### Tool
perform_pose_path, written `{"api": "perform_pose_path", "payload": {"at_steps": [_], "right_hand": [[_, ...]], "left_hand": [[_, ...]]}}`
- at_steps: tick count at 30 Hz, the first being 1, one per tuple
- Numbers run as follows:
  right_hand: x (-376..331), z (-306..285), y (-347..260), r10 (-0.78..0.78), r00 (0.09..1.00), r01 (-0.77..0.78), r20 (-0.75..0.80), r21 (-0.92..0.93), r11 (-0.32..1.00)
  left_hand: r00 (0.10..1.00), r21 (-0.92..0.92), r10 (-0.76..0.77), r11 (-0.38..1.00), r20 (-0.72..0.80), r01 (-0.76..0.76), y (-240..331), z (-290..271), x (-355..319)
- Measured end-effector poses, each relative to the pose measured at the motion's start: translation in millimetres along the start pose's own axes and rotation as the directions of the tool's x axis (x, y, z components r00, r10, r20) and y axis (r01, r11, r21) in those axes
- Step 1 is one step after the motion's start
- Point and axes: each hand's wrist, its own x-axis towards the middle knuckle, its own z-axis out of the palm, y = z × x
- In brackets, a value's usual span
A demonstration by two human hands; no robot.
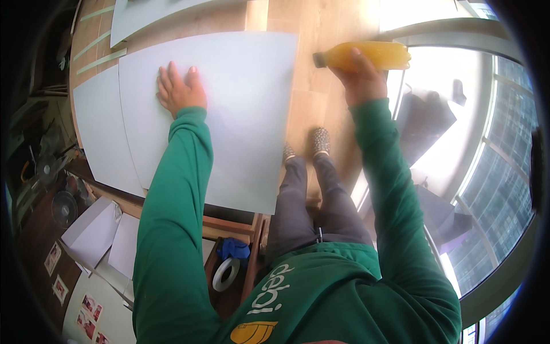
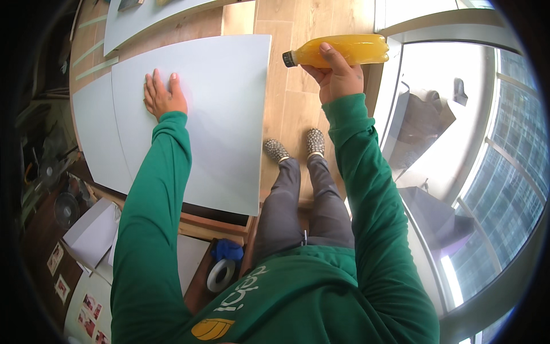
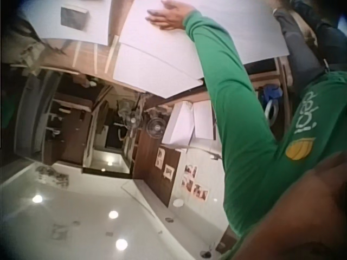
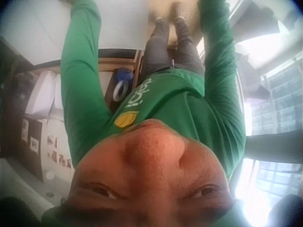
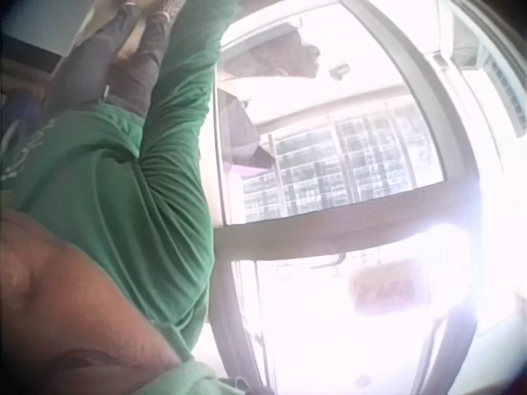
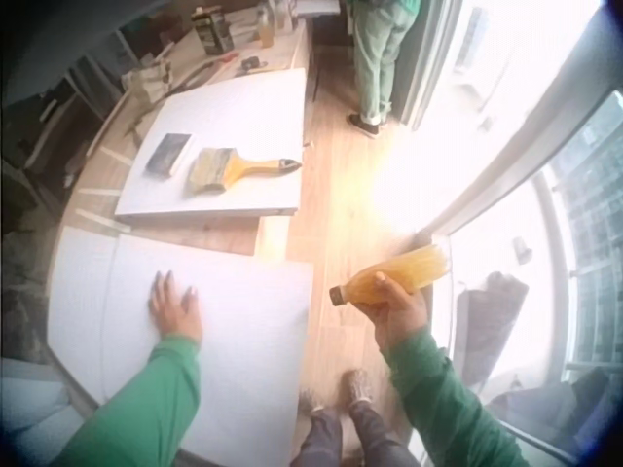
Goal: The person applies a liquid substance from a small bottle onto the edge of a white board, then positions a thin white strip along the glued edge and hammers it into place.
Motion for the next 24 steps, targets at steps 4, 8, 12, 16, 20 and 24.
{"api": "perform_pose_path", "payload": {"at_steps": [4, 8, 12, 16, 20, 24], "right_hand": [[8.3, -6.0, 7.4, 0.033, 0.999, -0.033, -0.009, 0.056, 0.998], [11.6, -7.6, 16.3, 0.049, 0.999, -0.048, -0.019, 0.079, 0.996], [16.3, -10.4, 23.7, 0.071, 0.997, -0.069, -0.006, 0.131, 0.989], [19.1, -11.8, 28.2, 0.066, 0.998, -0.065, -0.005, 0.151, 0.986], [23.5, -15.0, 31.1, 0.066, 0.998, -0.066, 0.001, 0.150, 0.987], [24.3, -13.5, 31.2, 0.059, 0.998, -0.057, -0.012, 0.143, 0.988]], "left_hand": [[1.000, -0.005, 0.003, 1.000, 0.001, -0.003, 2.3, 0.1, 0.1], [1.000, 0.001, 0.002, 1.000, 0.010, -0.002, 2.4, -1.1, 0.0], [1.000, 0.002, 0.005, 1.000, 0.018, -0.005, 3.0, -1.3, -0.1], [1.000, -0.010, 0.008, 1.000, 0.022, -0.008, 3.9, -1.8, -0.4], [1.000, -0.007, 0.014, 1.000, 0.021, -0.014, 4.6, -1.2, -0.7], [1.000, -0.007, 0.008, 1.000, 0.023, -0.008, 4.9, -1.5, -1.3]]}}
